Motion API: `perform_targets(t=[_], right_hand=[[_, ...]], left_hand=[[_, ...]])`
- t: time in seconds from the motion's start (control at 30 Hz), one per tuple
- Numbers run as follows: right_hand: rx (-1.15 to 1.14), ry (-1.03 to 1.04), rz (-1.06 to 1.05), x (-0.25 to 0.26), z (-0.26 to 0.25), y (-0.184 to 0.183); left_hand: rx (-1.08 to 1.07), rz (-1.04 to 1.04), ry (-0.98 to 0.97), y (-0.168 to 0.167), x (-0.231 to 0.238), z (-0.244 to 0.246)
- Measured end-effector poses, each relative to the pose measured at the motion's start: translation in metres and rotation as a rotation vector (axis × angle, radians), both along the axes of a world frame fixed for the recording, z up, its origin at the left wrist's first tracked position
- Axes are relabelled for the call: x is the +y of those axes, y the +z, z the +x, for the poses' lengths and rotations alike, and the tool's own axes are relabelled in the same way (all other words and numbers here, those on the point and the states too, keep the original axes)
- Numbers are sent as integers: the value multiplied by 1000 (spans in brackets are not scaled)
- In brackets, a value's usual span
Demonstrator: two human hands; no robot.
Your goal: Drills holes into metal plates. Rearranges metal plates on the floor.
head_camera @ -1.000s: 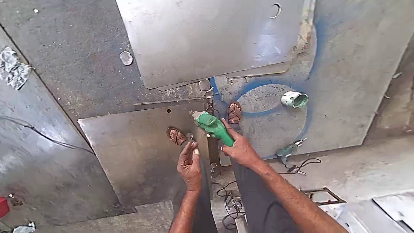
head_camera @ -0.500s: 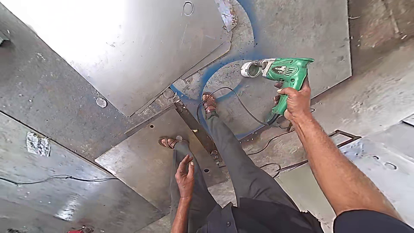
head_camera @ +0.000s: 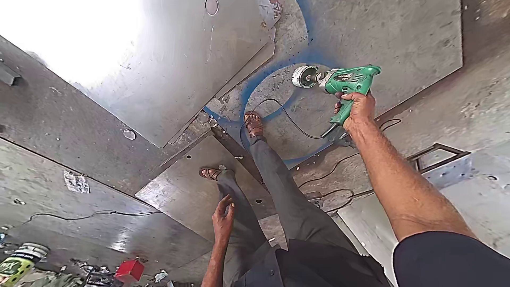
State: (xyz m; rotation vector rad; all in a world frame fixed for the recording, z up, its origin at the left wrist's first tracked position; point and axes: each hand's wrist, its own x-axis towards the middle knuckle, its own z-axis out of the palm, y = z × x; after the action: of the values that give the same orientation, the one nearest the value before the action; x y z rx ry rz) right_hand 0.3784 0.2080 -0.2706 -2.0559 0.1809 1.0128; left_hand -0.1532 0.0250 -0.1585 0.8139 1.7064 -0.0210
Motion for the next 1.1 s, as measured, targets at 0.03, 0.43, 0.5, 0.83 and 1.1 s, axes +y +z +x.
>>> perform_targets(t=[0.03, 0.43, 0.5, 0.83, 1.1], right_hand=[[1, -12, 2, 1, 1, -6], [1, -96, 24, 10, 2, -24], [-3, -97, 26, 7, 1, -15], [-203, 547, -3, -40, -48, 85], [-454, 1554, -191, -10, -150, 123]], left_hand=[[11, -15, 4, 2, 0, -2], [32, -67, 124, -2, 6, 5], [20, -61, 163, -2, 6, 8], [-51, 22, 375, -12, -9, 12], [-198, 185, 629, -14, 5, 33]])
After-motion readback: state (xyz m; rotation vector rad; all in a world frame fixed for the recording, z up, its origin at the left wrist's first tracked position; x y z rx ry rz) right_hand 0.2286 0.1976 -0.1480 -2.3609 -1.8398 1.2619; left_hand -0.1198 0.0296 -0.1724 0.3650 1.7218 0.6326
